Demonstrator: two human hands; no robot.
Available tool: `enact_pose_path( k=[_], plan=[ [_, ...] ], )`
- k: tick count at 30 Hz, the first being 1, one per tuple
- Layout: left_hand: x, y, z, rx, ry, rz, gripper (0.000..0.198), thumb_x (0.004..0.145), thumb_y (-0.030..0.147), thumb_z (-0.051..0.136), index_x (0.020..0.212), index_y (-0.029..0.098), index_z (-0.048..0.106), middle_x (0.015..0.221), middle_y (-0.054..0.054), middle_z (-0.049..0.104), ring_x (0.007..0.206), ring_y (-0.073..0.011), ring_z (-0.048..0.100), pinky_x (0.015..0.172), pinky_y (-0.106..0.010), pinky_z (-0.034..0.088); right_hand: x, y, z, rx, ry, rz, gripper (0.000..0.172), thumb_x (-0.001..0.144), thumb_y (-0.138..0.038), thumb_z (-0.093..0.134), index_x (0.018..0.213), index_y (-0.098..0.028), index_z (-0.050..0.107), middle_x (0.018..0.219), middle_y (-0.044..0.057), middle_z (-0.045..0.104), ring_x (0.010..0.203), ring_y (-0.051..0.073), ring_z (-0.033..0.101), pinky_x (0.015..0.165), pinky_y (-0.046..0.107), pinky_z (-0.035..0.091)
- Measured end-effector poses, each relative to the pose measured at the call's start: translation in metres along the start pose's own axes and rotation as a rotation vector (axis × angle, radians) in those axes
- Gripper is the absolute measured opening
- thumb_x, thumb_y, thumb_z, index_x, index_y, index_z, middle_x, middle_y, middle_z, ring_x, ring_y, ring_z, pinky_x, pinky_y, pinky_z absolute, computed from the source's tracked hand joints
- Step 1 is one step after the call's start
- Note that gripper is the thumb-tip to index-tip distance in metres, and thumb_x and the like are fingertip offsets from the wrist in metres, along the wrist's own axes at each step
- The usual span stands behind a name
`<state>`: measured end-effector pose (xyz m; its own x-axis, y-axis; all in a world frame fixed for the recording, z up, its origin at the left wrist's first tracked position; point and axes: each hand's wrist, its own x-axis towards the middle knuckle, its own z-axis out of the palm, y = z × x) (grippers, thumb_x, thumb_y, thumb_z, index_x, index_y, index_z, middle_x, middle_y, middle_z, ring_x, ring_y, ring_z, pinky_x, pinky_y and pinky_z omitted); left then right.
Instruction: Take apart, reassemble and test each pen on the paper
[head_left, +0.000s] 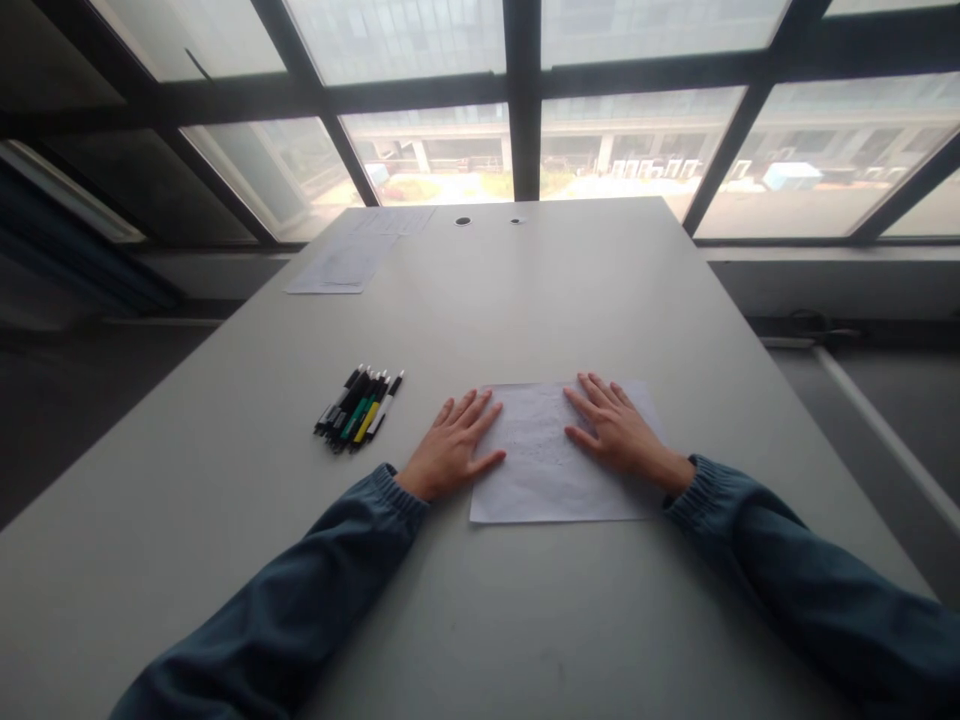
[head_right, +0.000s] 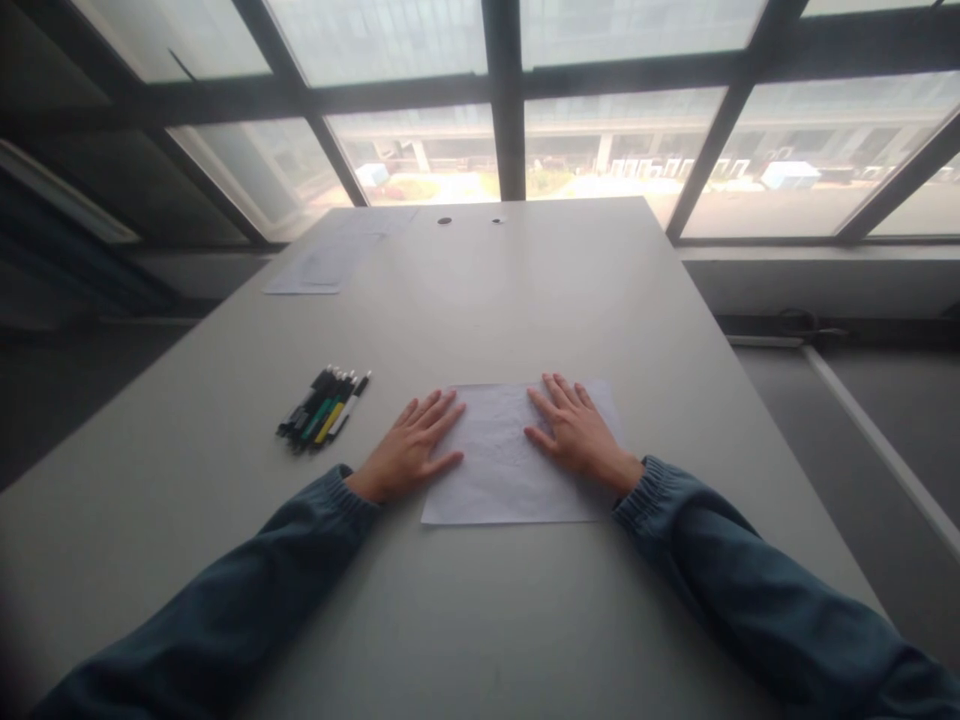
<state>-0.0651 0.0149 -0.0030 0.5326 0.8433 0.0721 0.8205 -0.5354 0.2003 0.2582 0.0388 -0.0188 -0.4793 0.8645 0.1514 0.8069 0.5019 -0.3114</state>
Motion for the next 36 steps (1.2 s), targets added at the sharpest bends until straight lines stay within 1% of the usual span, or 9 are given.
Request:
enact_pose_path(
  k=[4,9,12,20,26,28,31,34,36],
  plan=[
    [0.0003,-0.0004,0.0013,-0.003,0.002,-0.025,0.076,0.095,0.064,0.049,0.159,0.029,0.03,0.167,-0.007,0.027,0.156,-0.0312,0.022,0.128,-0.055,0.019,0.0003,0.001,-0.0003,-0.015,-0.002,0.002,0.067,0.098,-0.055,0.05,0.155,-0.022,0.042,0.167,0.015,0.027,0.155,0.033,0.023,0.125,0.057,0.023],
    [-0.0001,-0.0004,0.0013,0.006,-0.021,-0.033,0.076,0.096,0.065,0.045,0.16,0.028,0.027,0.169,-0.006,0.023,0.157,-0.0306,0.019,0.128,-0.054,0.017,0.0005,0.0004,-0.0002,-0.038,-0.017,0.005,0.068,0.099,-0.055,0.047,0.156,-0.018,0.041,0.167,0.017,0.026,0.156,0.033,0.022,0.125,0.056,0.022],
    [-0.0003,-0.0004,0.0012,0.007,-0.03,-0.036,0.076,0.096,0.065,0.044,0.16,0.028,0.027,0.169,-0.006,0.022,0.157,-0.0307,0.018,0.128,-0.055,0.017,0.0008,0.0006,0.0001,-0.038,-0.014,0.002,0.068,0.099,-0.055,0.046,0.156,-0.019,0.04,0.167,0.017,0.026,0.156,0.032,0.022,0.125,0.056,0.022],
    [-0.0006,0.0016,0.0006,0.0,-0.03,-0.043,0.074,0.097,0.063,0.045,0.16,0.027,0.029,0.169,-0.006,0.023,0.157,-0.031,0.019,0.128,-0.055,0.018,0.0004,0.0012,-0.0002,-0.047,-0.012,0.013,0.067,0.1,-0.054,0.045,0.156,-0.017,0.041,0.167,0.018,0.025,0.156,0.033,0.022,0.125,0.056,0.023],
    [-0.0022,0.0017,0.0,-0.025,-0.004,-0.05,0.07,0.098,0.058,0.047,0.159,0.026,0.032,0.168,-0.006,0.026,0.156,-0.0304,0.022,0.128,-0.053,0.02,0.0004,0.0014,0.0009,-0.066,-0.002,0.011,0.066,0.1,-0.054,0.046,0.155,-0.017,0.042,0.167,0.018,0.025,0.156,0.033,0.022,0.125,0.055,0.024],
    [-0.0025,0.0011,0.0,-0.043,0.022,-0.06,0.067,0.099,0.055,0.048,0.158,0.025,0.035,0.167,-0.007,0.029,0.155,-0.0298,0.025,0.128,-0.053,0.022,0.0005,0.0012,0.001,-0.071,-0.001,0.012,0.066,0.1,-0.054,0.046,0.155,-0.017,0.041,0.167,0.019,0.025,0.155,0.034,0.023,0.124,0.056,0.025],
    [-0.0028,-0.0004,0.0002,-0.091,0.103,-0.079,0.06,0.1,0.047,0.048,0.155,0.023,0.039,0.162,-0.009,0.039,0.151,-0.028,0.034,0.126,-0.05,0.029,0.0009,0.0007,0.001,-0.065,0.036,0.017,0.065,0.1,-0.051,0.046,0.155,-0.016,0.041,0.166,0.019,0.028,0.155,0.034,0.024,0.124,0.056,0.025],
    [-0.0041,-0.0027,-0.001,-0.135,0.203,-0.08,0.053,0.101,0.038,0.048,0.151,0.022,0.044,0.153,-0.009,0.05,0.146,-0.0262,0.044,0.123,-0.047,0.037,0.0015,0.0005,0.0005,-0.046,0.134,0.028,0.062,0.1,-0.047,0.047,0.153,-0.015,0.044,0.165,0.018,0.031,0.155,0.033,0.025,0.125,0.056,0.025],
    [-0.0061,-0.0047,-0.0031,-0.133,0.262,-0.071,0.05,0.101,0.035,0.048,0.148,0.022,0.047,0.148,-0.009,0.055,0.143,-0.0258,0.047,0.121,-0.046,0.04,0.0021,0.0005,0.0,-0.023,0.2,0.033,0.059,0.101,-0.043,0.046,0.152,-0.014,0.045,0.163,0.017,0.034,0.155,0.032,0.027,0.125,0.055,0.025]
  ],
)
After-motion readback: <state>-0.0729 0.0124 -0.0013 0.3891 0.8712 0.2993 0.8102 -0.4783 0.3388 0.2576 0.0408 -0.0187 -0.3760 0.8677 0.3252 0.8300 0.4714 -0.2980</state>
